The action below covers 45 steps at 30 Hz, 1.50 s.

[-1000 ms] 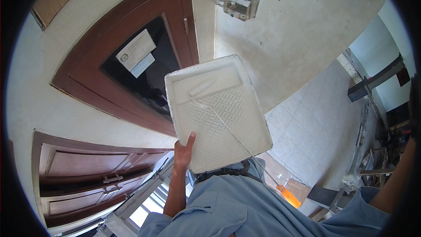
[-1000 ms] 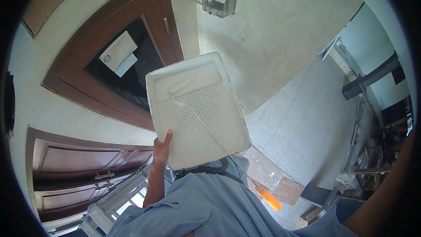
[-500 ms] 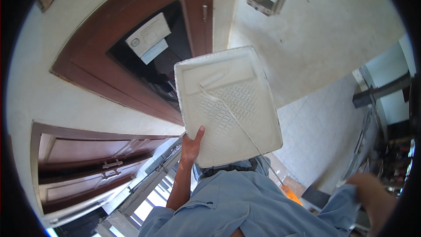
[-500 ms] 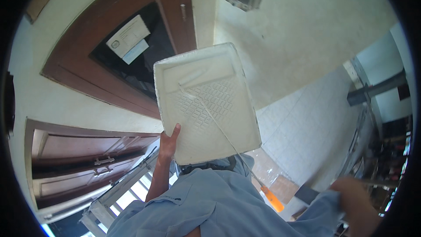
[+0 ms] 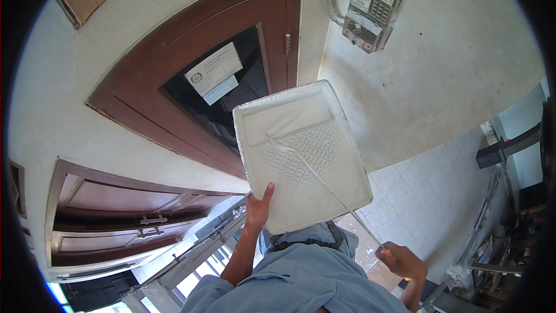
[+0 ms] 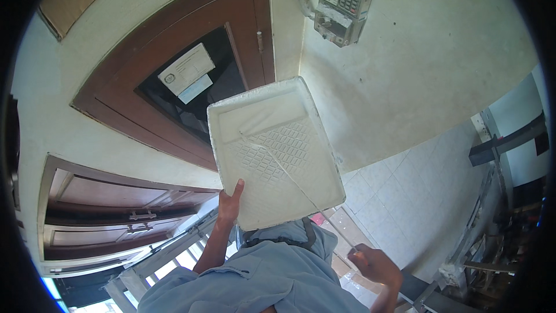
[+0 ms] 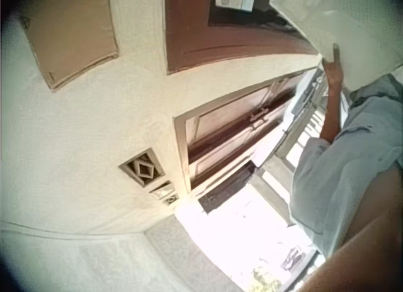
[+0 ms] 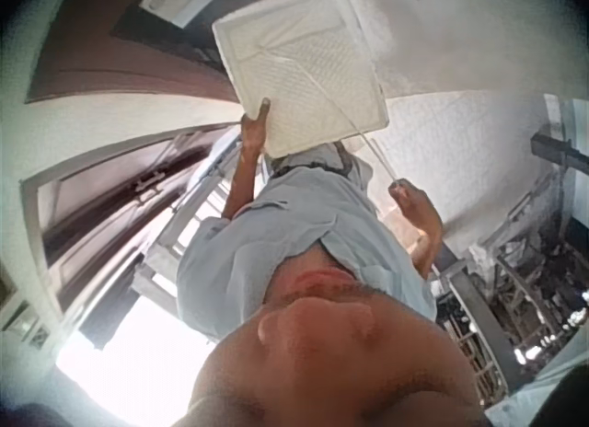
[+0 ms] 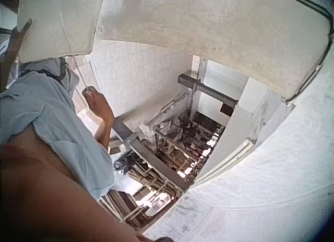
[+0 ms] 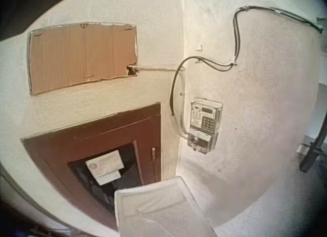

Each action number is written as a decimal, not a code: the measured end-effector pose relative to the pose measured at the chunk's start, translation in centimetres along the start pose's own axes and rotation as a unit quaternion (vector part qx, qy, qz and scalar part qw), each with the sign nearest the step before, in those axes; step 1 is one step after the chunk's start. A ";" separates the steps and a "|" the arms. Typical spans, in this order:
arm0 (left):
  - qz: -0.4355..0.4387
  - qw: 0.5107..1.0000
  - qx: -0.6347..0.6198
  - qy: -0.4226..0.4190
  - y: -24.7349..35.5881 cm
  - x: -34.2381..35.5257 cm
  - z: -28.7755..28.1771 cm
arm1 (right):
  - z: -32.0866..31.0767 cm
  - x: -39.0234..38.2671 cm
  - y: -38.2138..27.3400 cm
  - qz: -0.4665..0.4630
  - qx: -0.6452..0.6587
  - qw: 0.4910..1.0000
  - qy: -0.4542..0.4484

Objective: The recorder mixes paint in a bucket and pours it into a paint tray.

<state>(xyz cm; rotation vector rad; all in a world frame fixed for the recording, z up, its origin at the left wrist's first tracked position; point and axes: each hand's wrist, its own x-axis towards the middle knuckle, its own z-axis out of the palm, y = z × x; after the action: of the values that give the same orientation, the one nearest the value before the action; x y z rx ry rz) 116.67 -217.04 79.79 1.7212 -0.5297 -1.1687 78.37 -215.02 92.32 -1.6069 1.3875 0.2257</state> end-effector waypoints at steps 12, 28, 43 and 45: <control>0.023 0.999 0.026 0.008 -0.2 -0.7 1.7 | -4.7 -4.8 -5.8 -0.074 -0.095 0.985 0.121; 0.027 0.999 0.016 0.031 -0.1 -0.4 0.7 | -4.8 -5.3 -6.5 -0.167 -0.121 0.967 0.152; 0.013 0.999 0.046 0.025 -0.2 0.6 0.7 | -5.2 -6.1 -5.7 -0.158 -0.120 0.962 0.187; 0.008 0.999 0.046 0.022 -0.1 0.6 0.9 | -5.2 -6.2 -5.7 -0.166 -0.114 0.958 0.203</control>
<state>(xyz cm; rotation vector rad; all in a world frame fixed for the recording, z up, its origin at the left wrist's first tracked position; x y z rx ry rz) 116.17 -217.88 79.31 1.8129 -0.5781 -1.1081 78.85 -215.42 102.14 -2.1385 1.3982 -0.1620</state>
